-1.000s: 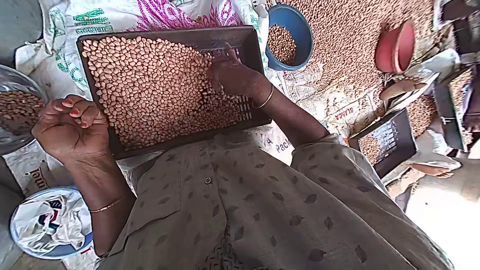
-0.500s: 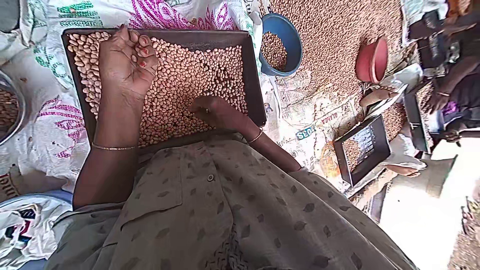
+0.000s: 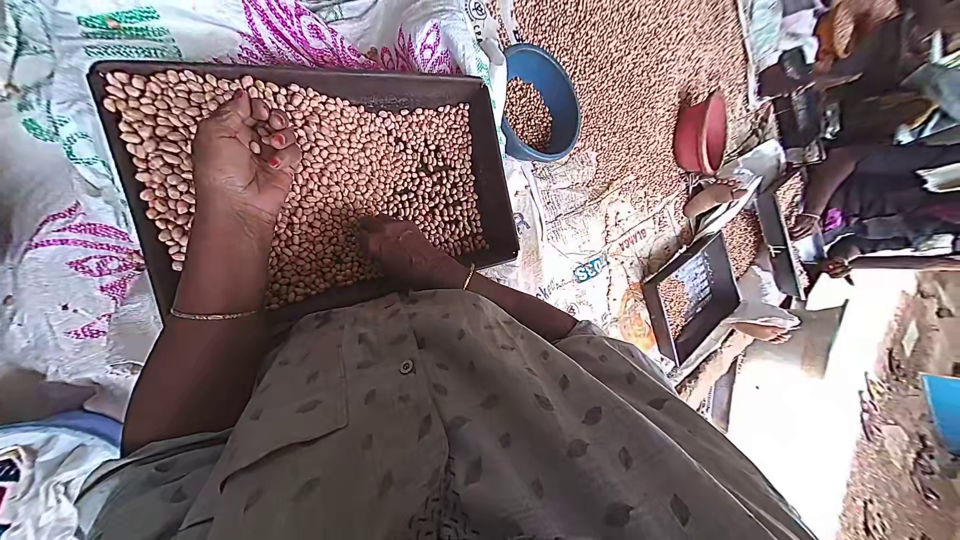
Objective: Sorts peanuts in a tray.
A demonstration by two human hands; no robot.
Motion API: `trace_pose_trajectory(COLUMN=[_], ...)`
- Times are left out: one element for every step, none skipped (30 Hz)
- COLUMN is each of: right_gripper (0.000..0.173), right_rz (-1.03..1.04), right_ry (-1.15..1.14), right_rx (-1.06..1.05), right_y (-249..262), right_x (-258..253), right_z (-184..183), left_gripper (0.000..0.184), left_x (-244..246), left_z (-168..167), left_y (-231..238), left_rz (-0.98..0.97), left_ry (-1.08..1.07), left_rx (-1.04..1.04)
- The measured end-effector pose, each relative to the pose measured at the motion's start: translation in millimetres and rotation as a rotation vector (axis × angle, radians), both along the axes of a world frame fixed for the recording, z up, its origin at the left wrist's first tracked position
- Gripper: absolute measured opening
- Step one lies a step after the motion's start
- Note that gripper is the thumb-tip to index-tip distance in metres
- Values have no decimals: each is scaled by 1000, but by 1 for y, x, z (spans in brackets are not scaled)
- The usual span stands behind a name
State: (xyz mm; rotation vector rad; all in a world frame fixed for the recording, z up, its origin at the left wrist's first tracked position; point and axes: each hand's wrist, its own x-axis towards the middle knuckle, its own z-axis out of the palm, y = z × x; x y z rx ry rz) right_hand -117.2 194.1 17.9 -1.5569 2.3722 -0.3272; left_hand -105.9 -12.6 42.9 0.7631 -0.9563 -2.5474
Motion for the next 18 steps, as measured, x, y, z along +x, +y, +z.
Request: trace_pose_trajectory(right_gripper=[15, 15, 16, 15, 15, 13, 13, 12, 12, 11, 13, 14, 14, 13, 14, 15, 15, 15], right_rz=[-48, -122, -216, -319, -415, -491, -544, -568, -562, -527, -477, -436, -425, -431, -423, -395, -347, -280], right_ry=[-52, -156, -312, -505, -722, -914, -1049, -1120, -1132, -1090, -1007, -904, -783, -661, -556, -476, -420, -386], right_rx=[-56, -131, -244, -349, -441, -514, -548, -550, -541, -519, -482, -429, -351, -261, -176, -104, -36, 16], right_y=[2, 4, 10, 16, 23, 30, 37, 43, 48, 52, 57, 61, 60, 54, 43, 32, 22, 14], right_x=[-6, -15, -25, -34, -42, -47, -50, -53, -54, -53, -50, -46, -44, -44, -46, -49, -50, -51], right_z=[-2, -1, 3, 10, 16, 21, 25, 28, 29, 30, 33, 38, 43, 47, 50, 53, 59, 66], left_gripper=[36, 36, 35, 34, 33, 32, 32, 32, 32, 33, 33, 33, 32, 32, 30, 29, 29, 28], left_x=[0, 1, 1, 1, 1, 1, 0, -1, -2, -2, -1, 0, 0, 1, 1, 2, 2, 2], left_z=[0, -1, -1, -2, -3, -3, -3, -3, -2, -2, -2, -2, -1, 0, 0, 1, 1, 2], left_y=[0, 0, -1, -2, -3, -4, -4, -4, -5, -6, -7, -8, -9, -10, -12, -14, -15, -16], left_rz=[-1, -2, 2, 9, 18, 26, 29, 27, 23, 25, 29, 43, 57, 74, 86, 92, 97, 102], left_ry=[2, 3, -1, -7, -14, -24, -26, -25, -18, -13, -12, -15, -22, -30, -34, -37, -39, -44], left_rx=[7, 12, 18, 26, 34, 32, 36, 40, 40, 46, 61, 83, 95, 99, 97, 91, 86, 86])
